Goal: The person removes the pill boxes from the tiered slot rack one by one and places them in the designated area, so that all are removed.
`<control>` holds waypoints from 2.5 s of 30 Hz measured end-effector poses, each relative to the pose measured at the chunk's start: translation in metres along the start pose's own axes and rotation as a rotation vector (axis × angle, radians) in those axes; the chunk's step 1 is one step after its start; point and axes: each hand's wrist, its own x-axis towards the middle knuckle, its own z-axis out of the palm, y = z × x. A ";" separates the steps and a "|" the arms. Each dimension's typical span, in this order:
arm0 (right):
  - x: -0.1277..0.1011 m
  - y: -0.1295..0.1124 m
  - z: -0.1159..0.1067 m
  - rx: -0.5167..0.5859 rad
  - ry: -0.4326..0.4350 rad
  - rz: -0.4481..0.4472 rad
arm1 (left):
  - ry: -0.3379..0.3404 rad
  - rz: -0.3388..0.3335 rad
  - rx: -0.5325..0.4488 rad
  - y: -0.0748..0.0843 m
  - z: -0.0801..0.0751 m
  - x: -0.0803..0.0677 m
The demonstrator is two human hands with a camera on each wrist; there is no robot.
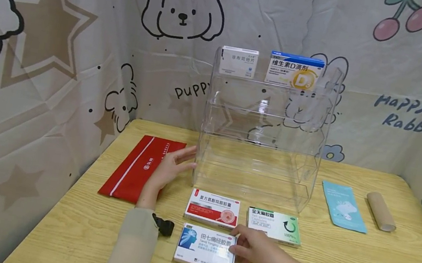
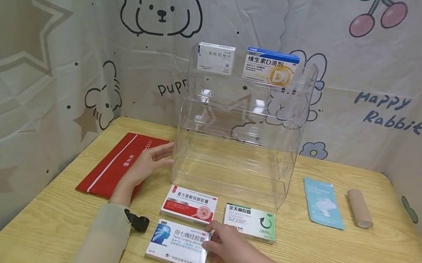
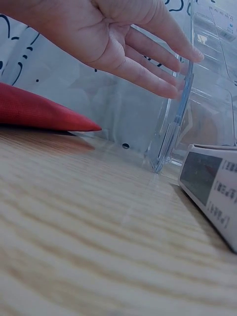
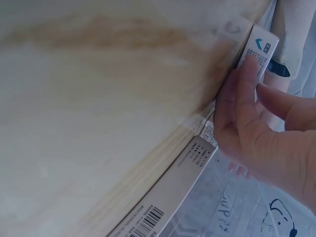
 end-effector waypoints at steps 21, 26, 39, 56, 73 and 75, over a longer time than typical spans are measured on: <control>0.003 -0.006 -0.048 -0.173 0.251 -0.125 | -0.002 -0.038 -0.015 -0.002 0.000 0.000; 0.011 -0.017 -0.087 -0.199 0.423 -0.157 | -0.002 -0.021 -0.007 -0.002 0.000 0.000; 0.036 -0.052 -0.200 -0.268 0.820 -0.211 | -0.009 -0.042 -0.016 0.002 0.002 -0.001; 0.068 -0.088 -0.300 -0.372 1.060 -0.020 | -0.012 0.031 -0.009 -0.004 0.001 0.001; 0.094 -0.101 -0.328 -0.562 0.772 0.128 | 0.000 0.011 -0.013 0.001 0.002 -0.005; 0.096 -0.102 -0.328 -0.554 0.781 0.110 | 0.004 0.010 -0.006 0.001 0.001 -0.005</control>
